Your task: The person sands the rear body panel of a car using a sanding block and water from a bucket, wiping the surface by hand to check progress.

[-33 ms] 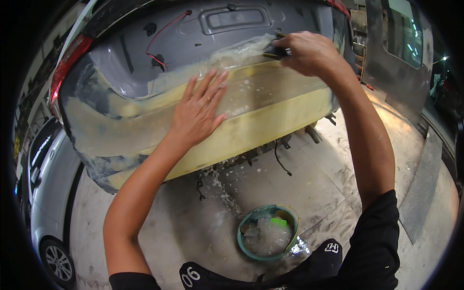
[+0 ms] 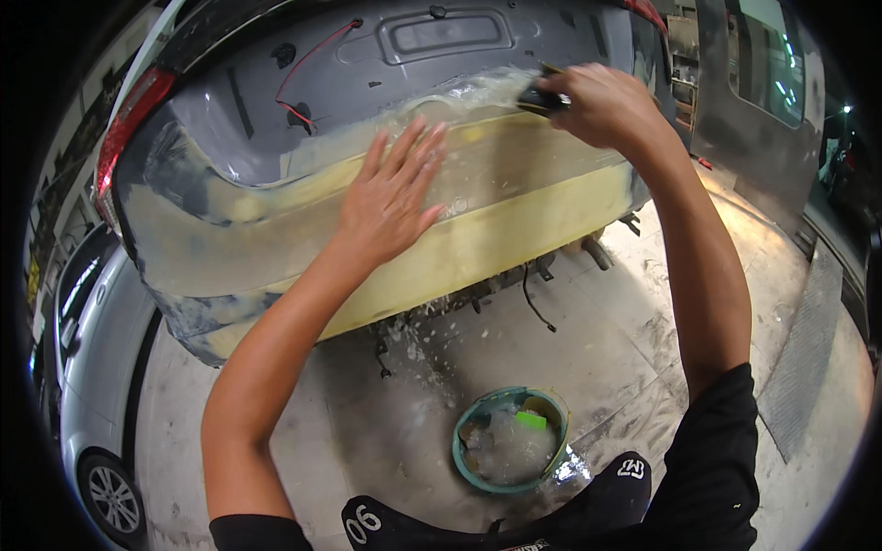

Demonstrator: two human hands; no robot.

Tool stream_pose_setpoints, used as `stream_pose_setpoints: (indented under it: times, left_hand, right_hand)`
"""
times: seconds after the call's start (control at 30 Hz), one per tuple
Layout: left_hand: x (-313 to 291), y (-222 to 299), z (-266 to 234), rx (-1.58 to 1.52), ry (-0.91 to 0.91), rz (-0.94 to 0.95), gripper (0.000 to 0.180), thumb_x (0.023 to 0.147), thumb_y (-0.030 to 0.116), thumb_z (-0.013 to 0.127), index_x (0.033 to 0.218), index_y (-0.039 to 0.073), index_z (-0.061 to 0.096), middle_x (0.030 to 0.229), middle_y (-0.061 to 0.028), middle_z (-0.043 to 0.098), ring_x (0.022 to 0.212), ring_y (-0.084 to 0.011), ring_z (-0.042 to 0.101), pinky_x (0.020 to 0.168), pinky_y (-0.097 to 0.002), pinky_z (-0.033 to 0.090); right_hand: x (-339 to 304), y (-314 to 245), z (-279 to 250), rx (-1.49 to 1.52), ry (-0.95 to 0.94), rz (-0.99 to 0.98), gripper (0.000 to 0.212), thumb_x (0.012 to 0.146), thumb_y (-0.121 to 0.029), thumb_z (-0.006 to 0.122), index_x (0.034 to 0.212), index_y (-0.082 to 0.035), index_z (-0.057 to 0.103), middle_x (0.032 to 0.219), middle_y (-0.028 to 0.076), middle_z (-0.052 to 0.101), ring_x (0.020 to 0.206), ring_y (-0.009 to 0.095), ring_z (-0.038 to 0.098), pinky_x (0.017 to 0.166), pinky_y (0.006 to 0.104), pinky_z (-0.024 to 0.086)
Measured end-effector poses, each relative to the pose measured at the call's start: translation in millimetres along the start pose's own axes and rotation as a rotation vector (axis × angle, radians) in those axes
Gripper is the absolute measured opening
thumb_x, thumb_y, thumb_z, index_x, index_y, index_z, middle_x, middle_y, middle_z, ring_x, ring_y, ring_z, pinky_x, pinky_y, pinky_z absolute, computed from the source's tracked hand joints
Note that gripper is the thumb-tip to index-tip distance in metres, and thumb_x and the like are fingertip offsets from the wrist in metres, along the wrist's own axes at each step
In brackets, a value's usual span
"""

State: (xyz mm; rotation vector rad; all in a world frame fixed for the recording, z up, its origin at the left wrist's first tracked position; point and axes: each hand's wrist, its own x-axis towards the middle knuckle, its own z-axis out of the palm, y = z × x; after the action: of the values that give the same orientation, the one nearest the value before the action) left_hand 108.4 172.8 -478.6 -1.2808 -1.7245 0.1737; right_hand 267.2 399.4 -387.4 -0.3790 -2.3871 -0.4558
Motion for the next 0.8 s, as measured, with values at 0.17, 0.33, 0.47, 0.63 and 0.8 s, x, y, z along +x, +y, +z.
stream_pose_setpoints:
  times: [0.17, 0.33, 0.47, 0.63, 0.8]
  left_hand:
    - [32, 9, 18, 0.075, -0.012, 0.065, 0.078, 0.085, 0.047, 0.061, 0.148, 0.009, 0.035, 0.159, -0.0041, 0.022, 0.148, -0.0223, 0.014, 0.121, -0.045, 0.01]
    - [4, 4, 5, 0.072, -0.098, 0.038, 0.082, 0.085, 0.047, 0.061, 0.149, 0.007, 0.03, 0.16, -0.0055, 0.02, 0.149, -0.0248, 0.013, 0.121, -0.0453, 0.009]
    - [21, 27, 12, 0.147, -0.154, -0.025, 0.081, 0.086, 0.053, 0.059, 0.15, 0.01, 0.032, 0.161, -0.0044, 0.018, 0.15, -0.0229, 0.009, 0.121, -0.0446, 0.006]
    - [123, 86, 57, 0.127, 0.035, 0.021, 0.077, 0.089, 0.053, 0.055, 0.147, 0.007, 0.037, 0.161, -0.0059, 0.019, 0.149, -0.0238, 0.01, 0.121, -0.0471, 0.007]
    - [201, 153, 99, 0.226, 0.056, -0.013, 0.077, 0.092, 0.055, 0.047, 0.151, 0.009, 0.03, 0.161, -0.0056, 0.016, 0.149, -0.0237, 0.009, 0.121, -0.0476, 0.003]
  right_hand:
    - [-146, -2, 126, 0.69, -0.269, -0.029, 0.051, 0.08, -0.016, 0.069, 0.131, -0.018, 0.06, 0.118, 0.012, 0.066, 0.108, 0.032, 0.063, 0.094, 0.0411, 0.049]
    - [-356, -100, 313, 1.149, -0.861, 0.135, 0.055, 0.081, -0.032, 0.071, 0.132, -0.019, 0.059, 0.125, 0.017, 0.062, 0.115, 0.033, 0.061, 0.1, 0.0391, 0.045]
    - [-407, -152, 344, 1.037, -1.067, 0.01, 0.06, 0.083, -0.044, 0.067, 0.139, -0.027, 0.052, 0.129, 0.017, 0.059, 0.116, 0.035, 0.058, 0.1, 0.0415, 0.045]
    - [-415, -173, 352, 0.997, -1.06, -0.104, 0.064, 0.085, -0.047, 0.065, 0.143, -0.029, 0.046, 0.121, 0.02, 0.062, 0.111, 0.036, 0.06, 0.097, 0.042, 0.046]
    - [-417, -174, 355, 0.988, -1.117, -0.218, 0.063, 0.085, -0.049, 0.064, 0.143, -0.03, 0.047, 0.118, 0.02, 0.063, 0.111, 0.036, 0.06, 0.098, 0.0422, 0.046]
